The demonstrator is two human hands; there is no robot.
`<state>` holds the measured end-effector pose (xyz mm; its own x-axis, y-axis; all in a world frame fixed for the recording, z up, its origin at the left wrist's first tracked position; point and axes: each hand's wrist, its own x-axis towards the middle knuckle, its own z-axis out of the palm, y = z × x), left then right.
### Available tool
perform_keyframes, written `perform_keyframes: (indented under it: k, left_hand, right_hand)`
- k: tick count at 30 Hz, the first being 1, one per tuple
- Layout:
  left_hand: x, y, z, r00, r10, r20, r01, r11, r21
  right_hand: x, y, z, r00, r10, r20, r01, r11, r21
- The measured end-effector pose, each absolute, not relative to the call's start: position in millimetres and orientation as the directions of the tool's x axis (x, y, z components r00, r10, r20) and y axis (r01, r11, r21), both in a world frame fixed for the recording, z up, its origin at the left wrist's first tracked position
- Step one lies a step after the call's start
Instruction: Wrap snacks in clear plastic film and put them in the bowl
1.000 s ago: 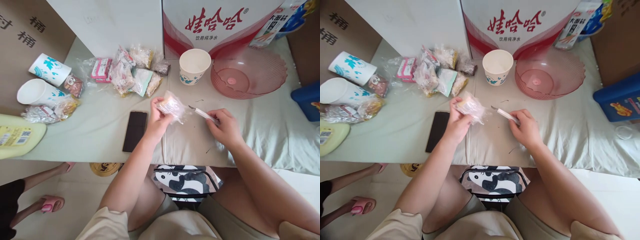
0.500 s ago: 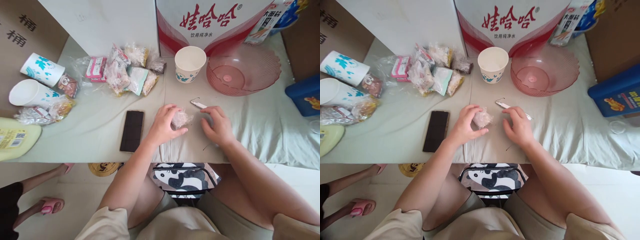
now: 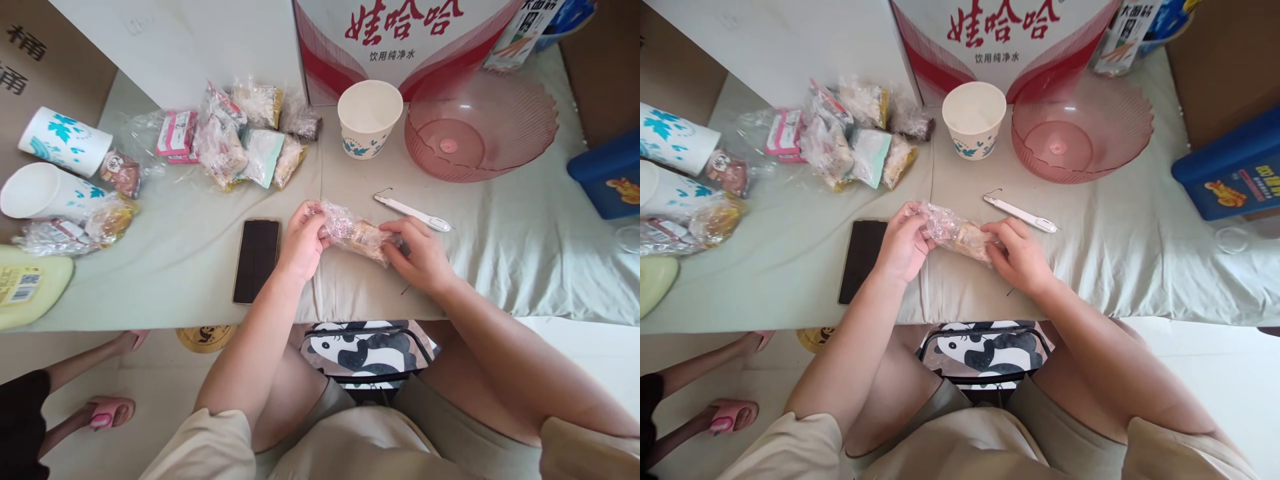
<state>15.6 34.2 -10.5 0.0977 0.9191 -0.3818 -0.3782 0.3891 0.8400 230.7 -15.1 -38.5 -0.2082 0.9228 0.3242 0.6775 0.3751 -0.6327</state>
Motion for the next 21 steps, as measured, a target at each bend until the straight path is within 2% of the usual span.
perform_keyframes:
  k: [6, 9, 11, 13, 15, 17, 18, 21]
  left_hand:
    - [0, 42, -21, -0.017, 0.929, -0.369, -0.237, 0.355, 0.904]
    - [-11, 46, -25, -0.088, 0.946, -0.313, -0.103, 0.304, 0.947]
    - [-15, 46, -27, -0.096, 0.971, -0.221, -0.028, 0.219, 0.975]
    - [-15, 43, -27, 0.018, 0.998, -0.068, 0.047, 0.067, 0.997]
    - [-9, 36, -24, 0.261, 0.964, 0.054, 0.129, -0.090, 0.988]
    - [1, 25, -20, 0.488, 0.871, 0.060, 0.242, -0.201, 0.949]
    - [7, 20, -19, 0.550, 0.835, 0.037, 0.313, -0.246, 0.917]
    - [23, 8, -17, 0.558, 0.830, -0.018, 0.490, -0.312, 0.814]
  right_hand:
    - [251, -9, -39, -0.103, 0.930, 0.354, 0.685, 0.324, -0.652]
    - [263, -3, -44, 0.074, 0.934, 0.350, 0.650, 0.221, -0.727]
    - [267, -1, -44, 0.168, 0.922, 0.350, 0.629, 0.173, -0.758]
    - [265, -2, -41, 0.149, 0.920, 0.362, 0.619, 0.199, -0.759]
    - [261, -6, -37, 0.016, 0.921, 0.390, 0.608, 0.301, -0.735]
    - [256, -10, -33, -0.144, 0.900, 0.411, 0.606, 0.409, -0.682]
    - [253, -11, -32, -0.202, 0.888, 0.412, 0.618, 0.442, -0.650]
    - [249, -12, -32, -0.229, 0.899, 0.373, 0.694, 0.419, -0.586]
